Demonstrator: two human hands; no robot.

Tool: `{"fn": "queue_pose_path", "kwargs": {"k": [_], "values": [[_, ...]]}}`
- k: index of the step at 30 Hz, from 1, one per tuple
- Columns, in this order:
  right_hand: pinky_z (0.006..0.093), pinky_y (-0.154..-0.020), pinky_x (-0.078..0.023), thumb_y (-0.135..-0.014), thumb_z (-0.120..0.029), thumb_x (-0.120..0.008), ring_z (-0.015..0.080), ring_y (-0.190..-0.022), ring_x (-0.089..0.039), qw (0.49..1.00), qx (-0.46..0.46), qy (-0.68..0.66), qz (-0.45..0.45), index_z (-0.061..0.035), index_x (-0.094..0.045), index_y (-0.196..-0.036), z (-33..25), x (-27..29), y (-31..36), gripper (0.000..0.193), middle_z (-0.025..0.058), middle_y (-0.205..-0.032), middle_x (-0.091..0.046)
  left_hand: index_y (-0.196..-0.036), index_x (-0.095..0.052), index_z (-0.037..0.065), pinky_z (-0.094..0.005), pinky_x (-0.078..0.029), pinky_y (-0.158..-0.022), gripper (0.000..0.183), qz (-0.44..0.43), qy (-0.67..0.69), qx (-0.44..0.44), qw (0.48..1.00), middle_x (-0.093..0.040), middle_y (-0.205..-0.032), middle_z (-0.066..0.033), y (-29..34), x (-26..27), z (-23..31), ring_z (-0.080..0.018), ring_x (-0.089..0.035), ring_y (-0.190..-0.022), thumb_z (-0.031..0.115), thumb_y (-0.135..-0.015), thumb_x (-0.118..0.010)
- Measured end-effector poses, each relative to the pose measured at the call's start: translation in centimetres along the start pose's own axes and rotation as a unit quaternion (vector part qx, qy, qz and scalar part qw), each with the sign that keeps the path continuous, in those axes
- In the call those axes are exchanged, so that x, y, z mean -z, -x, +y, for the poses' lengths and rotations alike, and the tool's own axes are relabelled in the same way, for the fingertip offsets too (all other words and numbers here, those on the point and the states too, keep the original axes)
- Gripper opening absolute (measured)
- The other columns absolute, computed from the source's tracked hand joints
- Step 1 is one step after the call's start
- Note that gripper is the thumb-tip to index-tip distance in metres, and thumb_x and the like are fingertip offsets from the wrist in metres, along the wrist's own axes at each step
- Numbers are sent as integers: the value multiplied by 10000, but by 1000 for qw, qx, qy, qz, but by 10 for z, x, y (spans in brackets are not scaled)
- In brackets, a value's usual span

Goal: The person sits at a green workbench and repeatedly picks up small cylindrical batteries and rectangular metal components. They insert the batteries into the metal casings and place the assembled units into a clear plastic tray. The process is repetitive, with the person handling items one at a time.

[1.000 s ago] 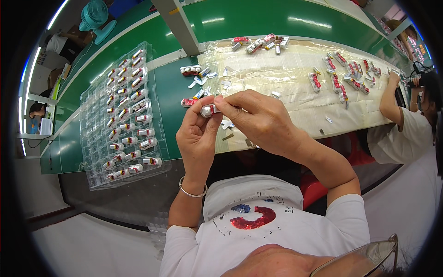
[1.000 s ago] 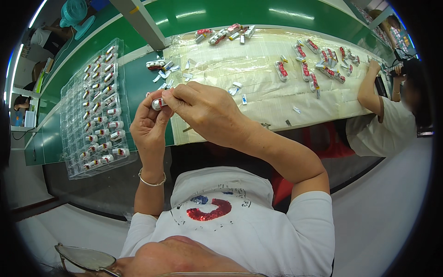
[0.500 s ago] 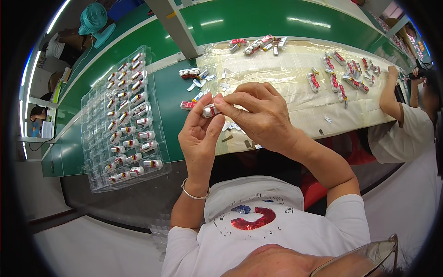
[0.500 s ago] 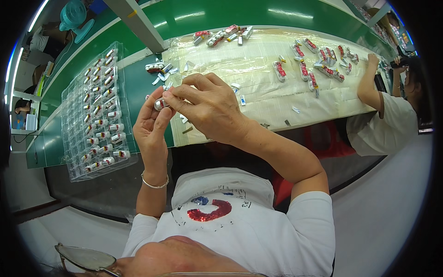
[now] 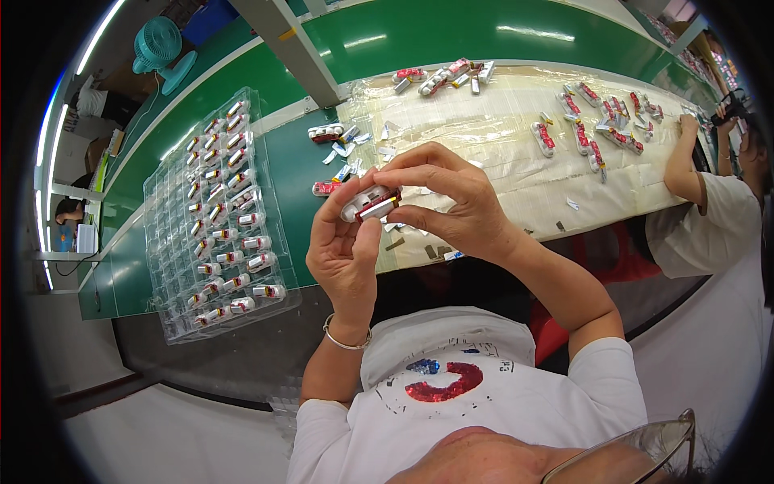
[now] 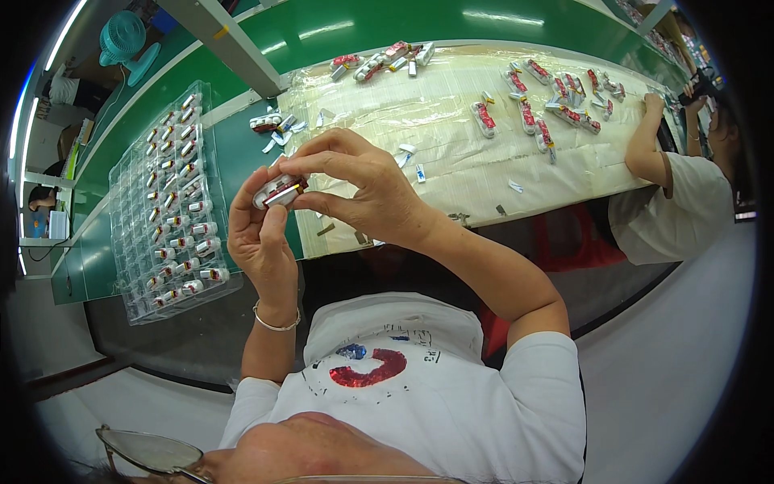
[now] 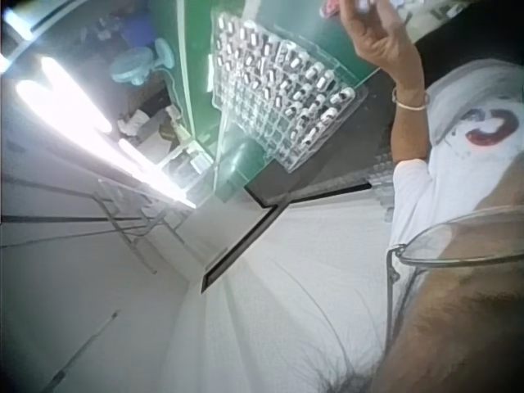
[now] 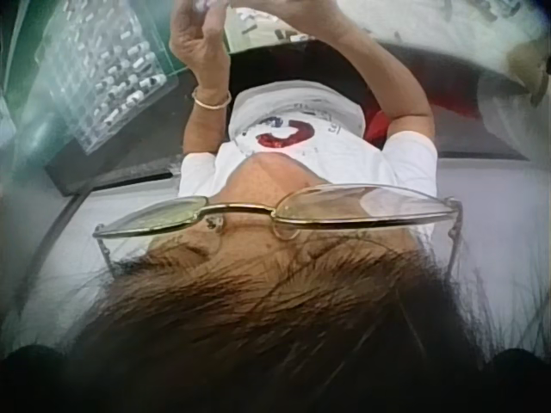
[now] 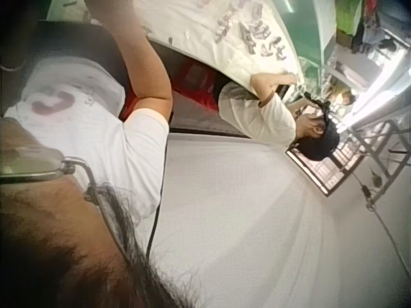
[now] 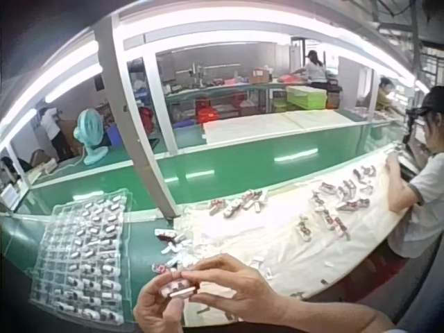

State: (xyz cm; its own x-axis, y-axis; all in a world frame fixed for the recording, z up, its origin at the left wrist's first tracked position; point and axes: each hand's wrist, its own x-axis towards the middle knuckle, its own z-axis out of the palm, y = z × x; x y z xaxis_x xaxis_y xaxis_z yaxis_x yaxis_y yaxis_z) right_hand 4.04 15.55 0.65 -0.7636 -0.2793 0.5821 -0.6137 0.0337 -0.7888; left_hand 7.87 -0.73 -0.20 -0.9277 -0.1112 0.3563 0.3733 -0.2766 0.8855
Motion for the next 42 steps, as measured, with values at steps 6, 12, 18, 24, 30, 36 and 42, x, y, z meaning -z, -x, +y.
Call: {"fn": "queue_pose_path", "kwargs": {"k": [6,12,18,24,30,36,42], "values": [[298,-877,-530,-750,-73,-809,180,-1037,-620,999,-24,-47,8,-101,-719,-1120,-4,1,0,382,67,-1088,-649,-1249,-527,-81,-383,-506,-1019,370,5,-4,-13,1000,-581,-1265,-278,1,-3,-1,-312,-604,-1182,-28,-883,-513],[288,-886,-527,-760,-52,-804,169,-1036,-621,996,-52,-76,12,-103,-726,-1112,-6,-2,0,364,65,-1078,-646,-1231,-541,-65,-370,-520,-1003,350,18,3,0,1000,-583,-1260,-275,1,-3,-2,-310,-602,-1184,-26,-884,-514],[294,-991,-517,-792,19,-764,174,-1091,-618,976,-146,-163,23,-39,-707,-1105,0,-6,2,324,80,-1130,-608,-1231,-559,-60,-311,-543,-951,348,42,-1,13,999,-624,-1201,-194,1,-6,-4,-207,-647,-1073,-29,-886,-531],[315,-1019,-517,-801,-7,-757,198,-1112,-634,959,-147,-240,39,2,-660,-1129,1,-12,-3,342,87,-1104,-598,-1249,-560,-55,-301,-546,-933,365,51,-16,12,998,-638,-1157,-155,-1,-1,-8,-171,-654,-1023,-36,-885,-531],[310,-1000,-517,-830,-35,-746,198,-1118,-633,948,-147,-280,27,-7,-641,-1166,5,-10,-6,352,109,-1151,-636,-1249,-562,-51,-287,-537,-928,373,55,-6,-1,998,-637,-1188,-168,-5,-4,-6,-168,-651,-1033,-42,-877,-539],[299,-981,-518,-827,-65,-762,180,-1051,-655,924,-236,-299,37,-7,-661,-1146,-1,-6,-6,340,109,-1113,-672,-1208,-590,-51,-301,-542,-920,336,45,-42,-30,998,-643,-1208,-184,-4,-3,-7,-176,-655,-1033,-44,-875,-549],[270,-902,-497,-821,-81,-770,126,-983,-611,898,-303,-315,49,-18,-674,-1135,17,-7,-8,334,64,-1060,-678,-1190,-615,-48,-306,-570,-897,272,29,-27,44,998,-674,-1141,-167,-14,2,-16,-179,-674,-1011,10,-930,-558]]}}
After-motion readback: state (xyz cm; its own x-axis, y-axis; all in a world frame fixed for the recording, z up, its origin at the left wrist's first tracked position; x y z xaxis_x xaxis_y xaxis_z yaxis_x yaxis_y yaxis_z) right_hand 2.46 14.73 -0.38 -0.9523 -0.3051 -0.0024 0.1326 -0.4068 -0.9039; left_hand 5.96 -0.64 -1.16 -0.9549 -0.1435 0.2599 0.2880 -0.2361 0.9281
